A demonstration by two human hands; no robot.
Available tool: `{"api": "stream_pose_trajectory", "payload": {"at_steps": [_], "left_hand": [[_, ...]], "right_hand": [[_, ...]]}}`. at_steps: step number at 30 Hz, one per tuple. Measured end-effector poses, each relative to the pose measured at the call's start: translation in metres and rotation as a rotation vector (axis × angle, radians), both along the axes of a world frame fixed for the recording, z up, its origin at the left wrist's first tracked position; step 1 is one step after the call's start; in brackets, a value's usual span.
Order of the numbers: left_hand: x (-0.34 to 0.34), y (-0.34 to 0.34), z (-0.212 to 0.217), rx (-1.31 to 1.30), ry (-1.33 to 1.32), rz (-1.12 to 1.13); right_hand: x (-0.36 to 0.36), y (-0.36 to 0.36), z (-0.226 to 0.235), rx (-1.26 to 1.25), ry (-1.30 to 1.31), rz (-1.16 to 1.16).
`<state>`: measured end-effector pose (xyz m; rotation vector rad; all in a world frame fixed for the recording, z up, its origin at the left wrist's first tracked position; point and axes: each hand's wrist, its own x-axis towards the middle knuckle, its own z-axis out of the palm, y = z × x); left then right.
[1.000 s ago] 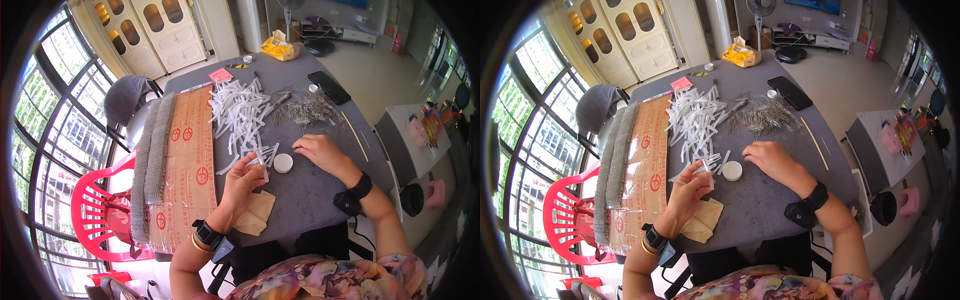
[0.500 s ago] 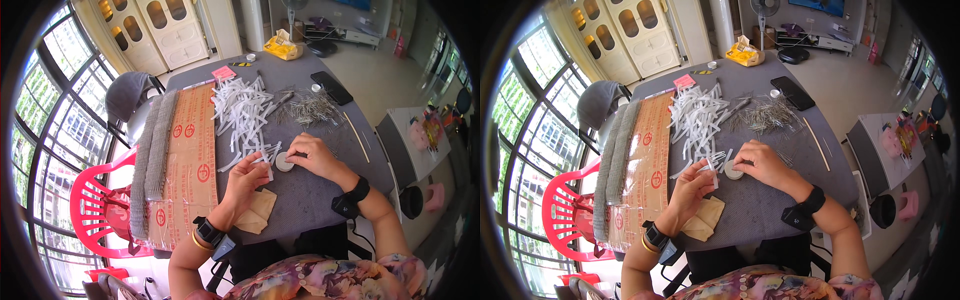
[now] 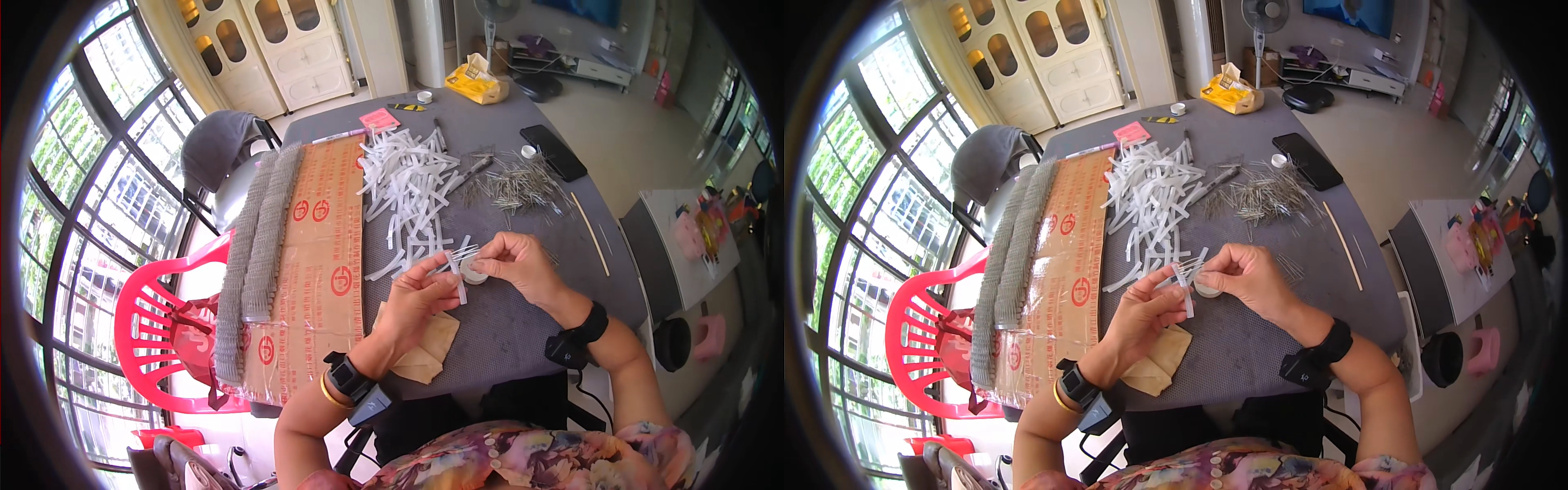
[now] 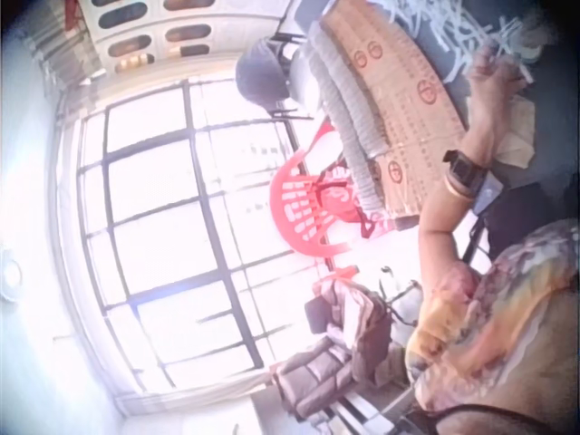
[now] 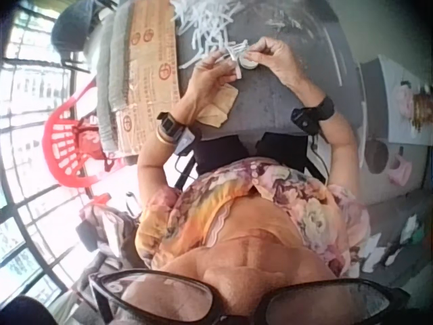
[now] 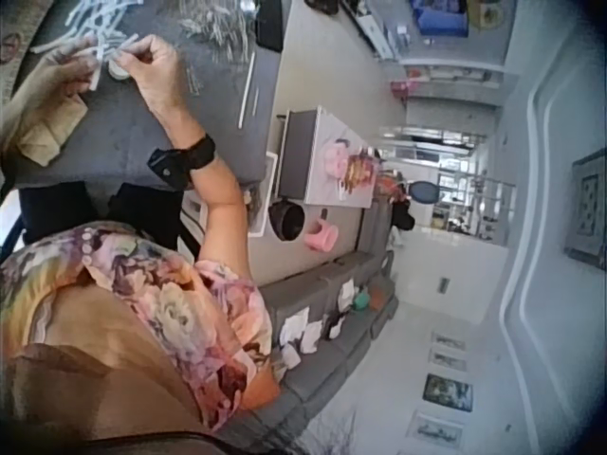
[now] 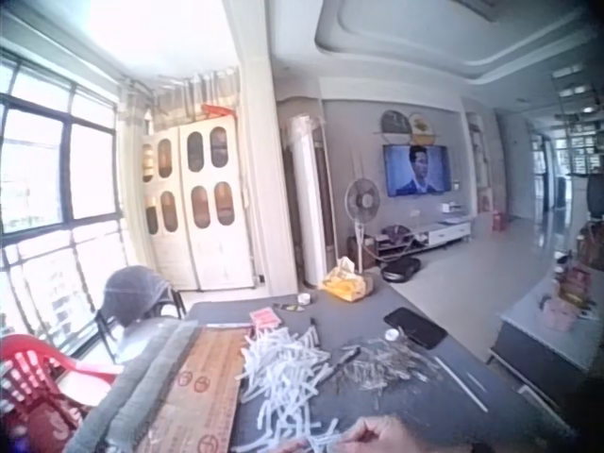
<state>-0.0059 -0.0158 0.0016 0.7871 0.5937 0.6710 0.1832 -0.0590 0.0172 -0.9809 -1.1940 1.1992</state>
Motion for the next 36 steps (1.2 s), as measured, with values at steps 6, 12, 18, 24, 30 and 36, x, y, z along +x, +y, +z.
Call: {"api": "stream_pose_trajectory", "payload": {"at_steps": [6, 12, 18, 24, 30, 36], "left_hand": [[0.0, 0.0, -0.002, -0.012, -0.012, -0.013], [0.0, 0.0, 0.0, -0.018, -0.018, -0.007], [0.001, -0.003, 0.003, -0.011, -0.016, 0.023], [0.0, -0.005, -0.001, 0.167, 0.107, 0.097], [0.004, -0.006, 0.005, 0.07, -0.001, 0.116], [0.005, -0.006, -0.001, 0.359, 0.17, 0.124]], "right_hand": [[-0.004, 0.002, -0.006, 0.076, -0.062, -0.053], [-0.004, 0.002, -0.006, 0.097, -0.047, -0.084], [0.001, 0.004, -0.007, 0.07, -0.07, -0.038], [-0.005, 0.001, -0.007, 0.062, -0.03, -0.026], [-0.006, 0.002, -0.01, 0.099, 0.001, -0.042], [-0.004, 0.0, -0.014, 0.018, 0.029, 0.013]]}}
